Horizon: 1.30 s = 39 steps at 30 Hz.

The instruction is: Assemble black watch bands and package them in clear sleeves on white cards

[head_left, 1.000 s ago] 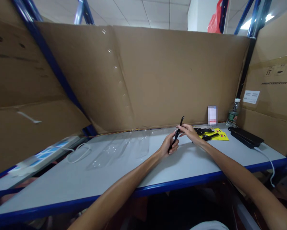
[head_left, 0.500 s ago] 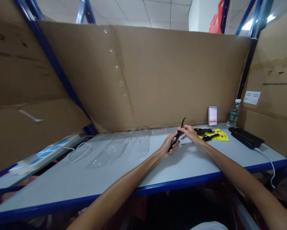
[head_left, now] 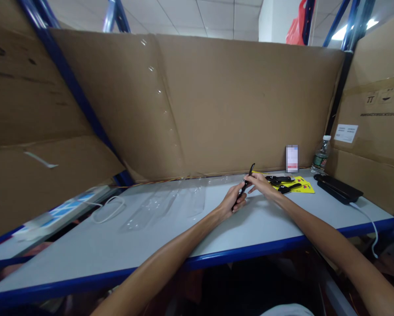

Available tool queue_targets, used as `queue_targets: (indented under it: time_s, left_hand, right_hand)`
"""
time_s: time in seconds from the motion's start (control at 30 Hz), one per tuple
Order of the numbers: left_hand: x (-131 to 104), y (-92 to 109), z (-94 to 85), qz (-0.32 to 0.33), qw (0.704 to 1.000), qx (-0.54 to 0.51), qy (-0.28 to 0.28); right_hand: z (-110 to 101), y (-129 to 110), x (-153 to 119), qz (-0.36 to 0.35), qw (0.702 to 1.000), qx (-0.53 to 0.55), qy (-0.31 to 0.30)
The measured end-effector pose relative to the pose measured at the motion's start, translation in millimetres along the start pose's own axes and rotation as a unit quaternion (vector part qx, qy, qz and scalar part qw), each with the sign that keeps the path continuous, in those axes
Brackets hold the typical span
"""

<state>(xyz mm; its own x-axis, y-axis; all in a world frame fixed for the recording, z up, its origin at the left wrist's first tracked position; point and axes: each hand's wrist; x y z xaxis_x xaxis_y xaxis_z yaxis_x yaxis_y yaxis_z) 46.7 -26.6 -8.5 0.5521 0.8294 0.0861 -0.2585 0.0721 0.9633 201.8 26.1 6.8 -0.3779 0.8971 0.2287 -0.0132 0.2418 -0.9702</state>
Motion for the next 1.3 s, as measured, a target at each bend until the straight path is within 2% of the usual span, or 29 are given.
queue_targets:
  time_s: [0.23,0.43,0.63,1.07,1.17,1.3]
  left_hand:
    - [3,-1,1.8,0.019,0.999,0.036,0.014]
    - [6,-3,1.9,0.094,0.972,0.188,0.104]
    - [8,-3,-0.5,0.085,0.96,0.219,0.152]
    - [10,-8,-5.2,0.115,0.965,0.206,0.117]
    - [12,-10,-6.7,0.126,0.959,0.219,0.125]
    - [13,-10,-7.8,0.154,0.95,0.23,0.145]
  right_hand:
    - [0,-2,0,-0.002,1.0,0.019,-0.014]
    - [-5,-4,-1,-0.031,0.997,0.07,-0.011]
    - [-13,-1,2,-0.038,0.995,0.085,-0.027]
    - [-16,-6,3,-0.032,0.997,0.07,-0.006]
    - [-18,-8,2,-0.042,0.999,0.03,0.006]
    - [-18,-10,1,-0.072,0.997,-0.022,-0.008]
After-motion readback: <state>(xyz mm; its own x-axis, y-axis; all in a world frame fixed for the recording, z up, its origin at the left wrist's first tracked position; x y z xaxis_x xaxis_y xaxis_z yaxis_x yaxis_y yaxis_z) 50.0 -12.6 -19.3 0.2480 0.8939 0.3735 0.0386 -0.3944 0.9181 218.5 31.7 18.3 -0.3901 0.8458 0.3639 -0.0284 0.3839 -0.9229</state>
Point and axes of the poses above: each hand's wrist, its own x-axis towards the middle knuckle, its own z-axis out of the palm, y = z × x, and after that the axes turned 6 degrees about -y, right-handed
